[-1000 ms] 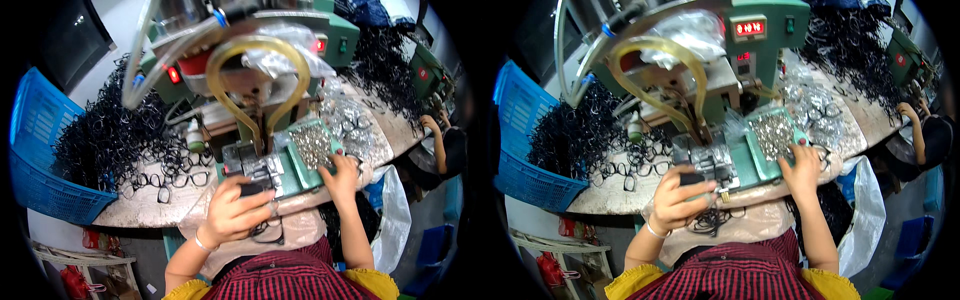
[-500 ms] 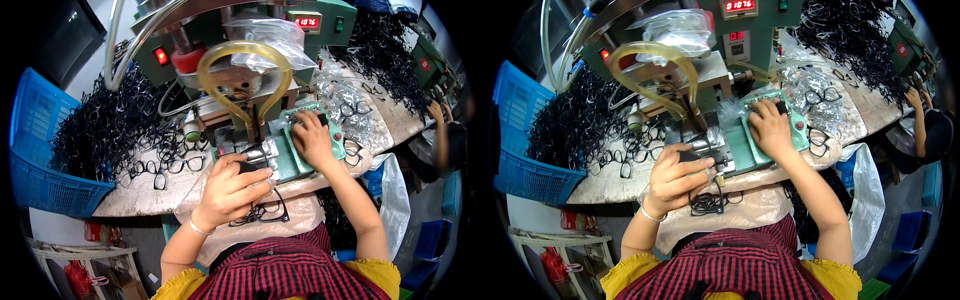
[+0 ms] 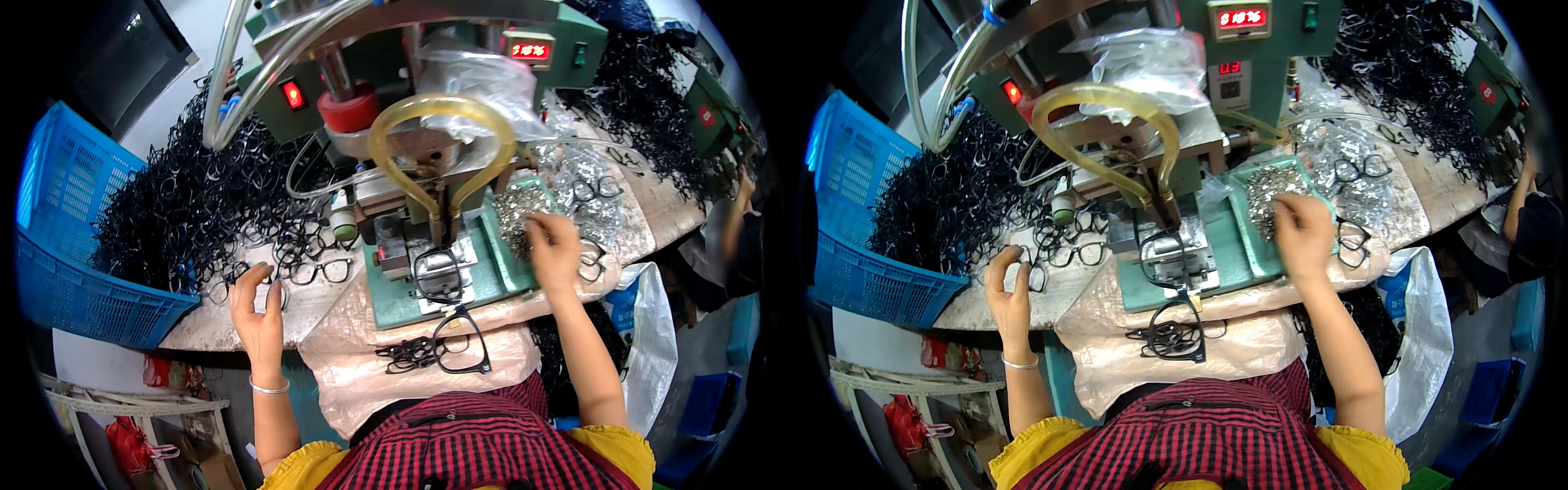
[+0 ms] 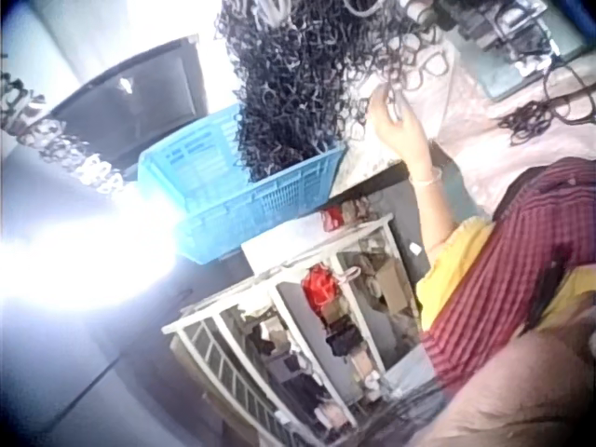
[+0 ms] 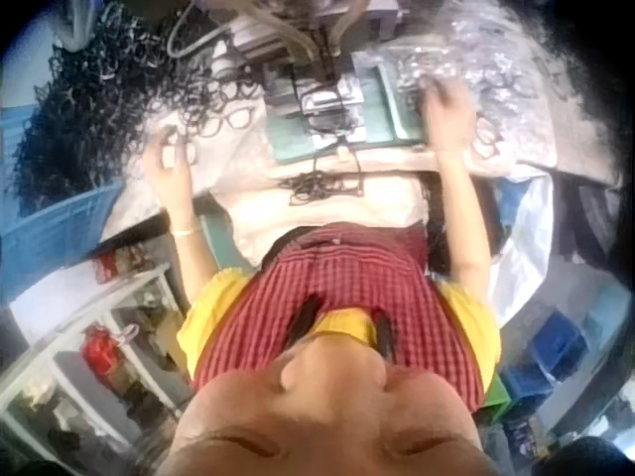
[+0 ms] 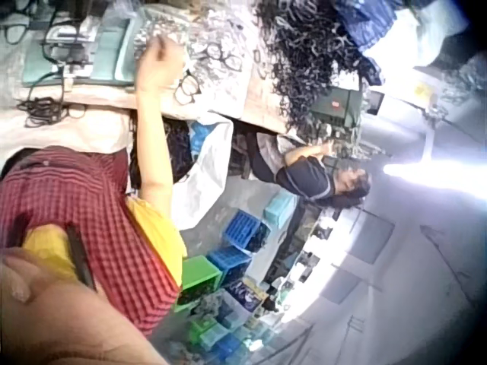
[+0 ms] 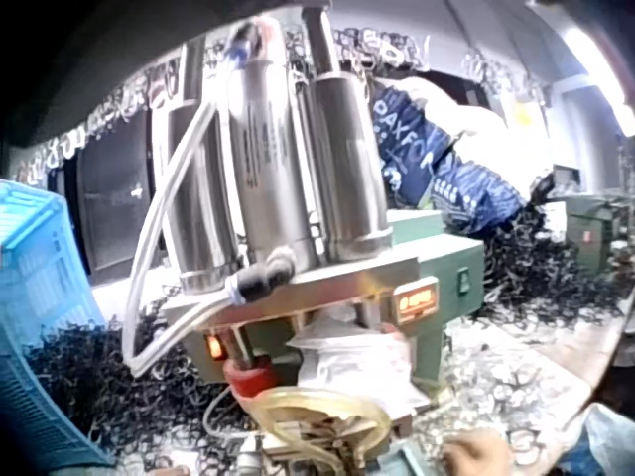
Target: The person repeatedly picks up black eyeglass frames and small metal screws, places each frame into a green press machine, and activates the press to attach the screws. Finished frames are set aside on the table. The process is repeated continuously with frames from a nearby pile.
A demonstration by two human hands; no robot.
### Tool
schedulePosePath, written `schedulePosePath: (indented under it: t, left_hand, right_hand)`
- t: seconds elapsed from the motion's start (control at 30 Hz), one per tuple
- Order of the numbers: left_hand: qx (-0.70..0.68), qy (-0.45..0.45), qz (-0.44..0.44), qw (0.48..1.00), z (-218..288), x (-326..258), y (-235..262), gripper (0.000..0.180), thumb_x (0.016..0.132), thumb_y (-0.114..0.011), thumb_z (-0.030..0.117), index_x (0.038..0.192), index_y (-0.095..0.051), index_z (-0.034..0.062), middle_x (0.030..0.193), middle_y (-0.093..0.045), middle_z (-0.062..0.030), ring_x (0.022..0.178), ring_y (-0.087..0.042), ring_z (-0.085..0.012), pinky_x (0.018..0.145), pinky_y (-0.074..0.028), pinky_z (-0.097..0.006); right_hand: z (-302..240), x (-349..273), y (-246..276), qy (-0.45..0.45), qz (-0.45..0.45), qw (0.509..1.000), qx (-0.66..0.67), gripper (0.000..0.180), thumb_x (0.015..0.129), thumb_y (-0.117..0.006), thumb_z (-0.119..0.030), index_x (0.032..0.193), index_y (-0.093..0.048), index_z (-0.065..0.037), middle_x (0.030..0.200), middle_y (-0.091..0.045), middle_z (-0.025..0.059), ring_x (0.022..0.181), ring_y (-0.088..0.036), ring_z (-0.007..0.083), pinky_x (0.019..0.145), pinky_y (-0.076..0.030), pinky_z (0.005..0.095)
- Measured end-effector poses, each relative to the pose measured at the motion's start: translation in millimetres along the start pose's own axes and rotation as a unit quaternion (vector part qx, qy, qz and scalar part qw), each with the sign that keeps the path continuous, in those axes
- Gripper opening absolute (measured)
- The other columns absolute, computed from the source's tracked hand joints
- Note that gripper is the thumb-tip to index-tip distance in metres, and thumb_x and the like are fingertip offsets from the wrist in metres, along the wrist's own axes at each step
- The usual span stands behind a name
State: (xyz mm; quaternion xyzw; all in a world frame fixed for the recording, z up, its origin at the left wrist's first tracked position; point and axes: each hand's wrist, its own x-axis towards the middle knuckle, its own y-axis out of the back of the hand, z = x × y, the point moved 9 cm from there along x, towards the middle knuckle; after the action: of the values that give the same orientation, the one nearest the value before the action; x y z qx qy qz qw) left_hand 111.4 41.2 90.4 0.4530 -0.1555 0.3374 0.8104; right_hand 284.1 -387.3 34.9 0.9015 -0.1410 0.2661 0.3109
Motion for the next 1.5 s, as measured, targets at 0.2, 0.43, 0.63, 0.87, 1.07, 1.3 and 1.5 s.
schedulePosePath:
  t: [0.2, 0.43, 0.63, 0.87, 1.07, 1.3, 1.5]
  left_hand:
    - [0.196, -0.095, -0.063, 0.974, -24, 4, -47, 0.032, 0.075, -0.068, 0.005, 0.107, -0.066, 0.0043, 0.092, -0.068, -0.0142, 0.088, -0.060, -0.0351, 0.078, -0.047, -0.044]
    - [0.330, -0.065, -0.146, 0.930, -60, -12, -140, 0.026, 0.072, -0.060, 0.004, 0.097, -0.064, 0.0125, 0.089, -0.062, -0.0085, 0.088, -0.060, -0.0291, 0.071, -0.048, -0.041]
    - [-0.330, 0.253, -0.100, 0.904, -99, -19, -117, 0.033, 0.087, -0.051, 0.002, 0.119, -0.058, 0.0081, 0.092, -0.060, -0.0023, 0.065, -0.052, -0.0139, 0.059, -0.043, -0.027]
    - [-0.577, 0.280, -0.030, 0.767, -66, 6, -130, 0.022, 0.100, -0.051, 0.029, 0.107, -0.056, 0.0083, 0.098, -0.059, -0.0036, 0.082, -0.059, -0.0152, 0.069, -0.049, -0.027]
    - [-0.595, 0.244, 0.027, 0.766, -23, -14, -98, 0.020, 0.098, -0.056, 0.019, 0.112, -0.056, 0.0051, 0.103, -0.065, -0.0102, 0.093, -0.065, -0.0257, 0.080, -0.056, -0.036]
    - [-0.487, -0.198, 0.011, 0.851, 149, 30, -17, 0.016, 0.099, -0.054, 0.019, 0.105, -0.054, 0.0037, 0.102, -0.065, -0.0197, 0.092, -0.067, -0.0322, 0.076, -0.059, -0.043]
    - [-0.541, -0.216, 0.005, 0.813, 156, 9, -21, 0.016, 0.096, -0.056, 0.014, 0.106, -0.056, 0.0005, 0.098, -0.064, -0.0151, 0.092, -0.065, -0.0291, 0.086, -0.055, -0.052]
  right_hand:
    - [49, -16, -20, -0.191, 0.036, 0.922, 0.335, 0.015, 0.089, -0.064, -0.003, 0.103, -0.068, 0.001, 0.093, -0.068, 0.0035, 0.084, -0.061, 0.0100, 0.078, -0.047, 0.0218]
    - [10, -20, -17, -0.063, -0.016, 0.984, 0.168, 0.012, 0.082, -0.069, -0.005, 0.093, -0.071, -0.001, 0.085, -0.069, 0.0075, 0.083, -0.063, 0.0155, 0.076, -0.048, 0.0274]
    - [10, -46, 41, -0.116, -0.008, 0.983, 0.141, 0.011, 0.079, -0.068, -0.001, 0.090, -0.069, -0.001, 0.089, -0.067, 0.0084, 0.083, -0.062, 0.0206, 0.079, -0.046, 0.0301]
    - [-108, 7, -13, 0.060, -0.061, 0.965, 0.247, 0.011, 0.076, -0.067, -0.002, 0.087, -0.065, -0.001, 0.088, -0.067, 0.0095, 0.082, -0.063, 0.0219, 0.077, -0.048, 0.0329]
    - [-96, -16, -44, -0.088, -0.083, 0.911, 0.395, 0.032, 0.078, -0.068, 0.003, 0.107, -0.058, 0.003, 0.096, -0.065, 0.0066, 0.085, -0.063, 0.0118, 0.079, -0.049, 0.0256]
    - [-109, -25, -62, -0.205, -0.122, 0.803, 0.546, 0.049, 0.079, -0.070, 0.004, 0.124, -0.050, 0.003, 0.102, -0.064, 0.0061, 0.090, -0.061, 0.0083, 0.087, -0.047, 0.0252]
    - [-119, -30, -44, -0.175, -0.099, 0.820, 0.535, 0.048, 0.082, -0.067, 0.003, 0.126, -0.047, 0.003, 0.094, -0.068, 0.0085, 0.097, -0.060, 0.0125, 0.089, -0.045, 0.0255]
